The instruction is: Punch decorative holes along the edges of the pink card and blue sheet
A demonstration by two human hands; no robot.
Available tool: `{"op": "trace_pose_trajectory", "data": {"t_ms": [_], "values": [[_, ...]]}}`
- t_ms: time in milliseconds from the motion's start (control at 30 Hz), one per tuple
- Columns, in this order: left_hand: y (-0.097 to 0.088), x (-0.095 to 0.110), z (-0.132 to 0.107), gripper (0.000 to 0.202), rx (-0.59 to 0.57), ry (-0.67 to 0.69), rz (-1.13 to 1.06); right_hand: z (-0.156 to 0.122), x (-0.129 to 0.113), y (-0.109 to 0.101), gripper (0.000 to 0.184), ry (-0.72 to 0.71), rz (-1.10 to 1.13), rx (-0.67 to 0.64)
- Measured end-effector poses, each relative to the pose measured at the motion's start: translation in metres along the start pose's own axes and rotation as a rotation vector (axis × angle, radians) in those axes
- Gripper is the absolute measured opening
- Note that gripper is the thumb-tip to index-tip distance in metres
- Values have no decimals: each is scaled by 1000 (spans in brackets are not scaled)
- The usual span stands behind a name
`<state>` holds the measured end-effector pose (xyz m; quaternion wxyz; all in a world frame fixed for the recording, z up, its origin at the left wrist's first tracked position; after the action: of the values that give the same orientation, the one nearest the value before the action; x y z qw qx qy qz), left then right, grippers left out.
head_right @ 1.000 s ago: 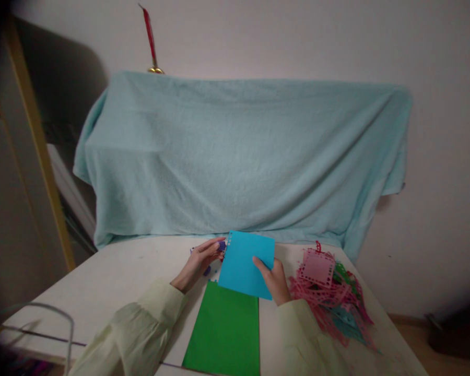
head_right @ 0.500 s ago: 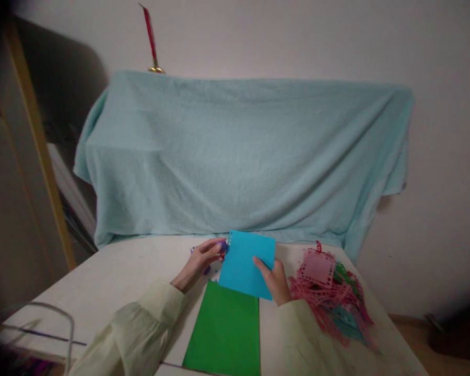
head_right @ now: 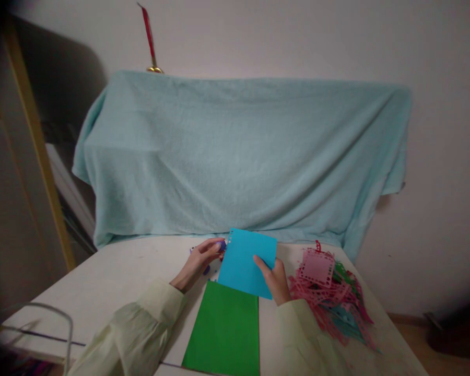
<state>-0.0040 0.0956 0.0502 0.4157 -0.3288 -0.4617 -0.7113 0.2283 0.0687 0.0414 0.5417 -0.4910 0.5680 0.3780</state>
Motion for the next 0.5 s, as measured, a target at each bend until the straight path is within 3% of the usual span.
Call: {"op": "trace_pose_trajectory", "data": {"t_ms": [500], "values": [[-3,-7,2,36,12,14,-38,3,3,0,44,-25,41,-3]]}}
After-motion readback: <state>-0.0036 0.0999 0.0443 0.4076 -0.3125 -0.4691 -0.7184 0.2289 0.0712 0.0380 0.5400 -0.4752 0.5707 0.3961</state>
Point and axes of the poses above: each hand's wrist, its own z-axis towards the middle knuckle, its own y-axis out of the palm, x = y × z, the point moved 10 cm from there along z, towards the middle knuckle, and after that the axes turned 13 degrees about y, right-handed, at the moved point
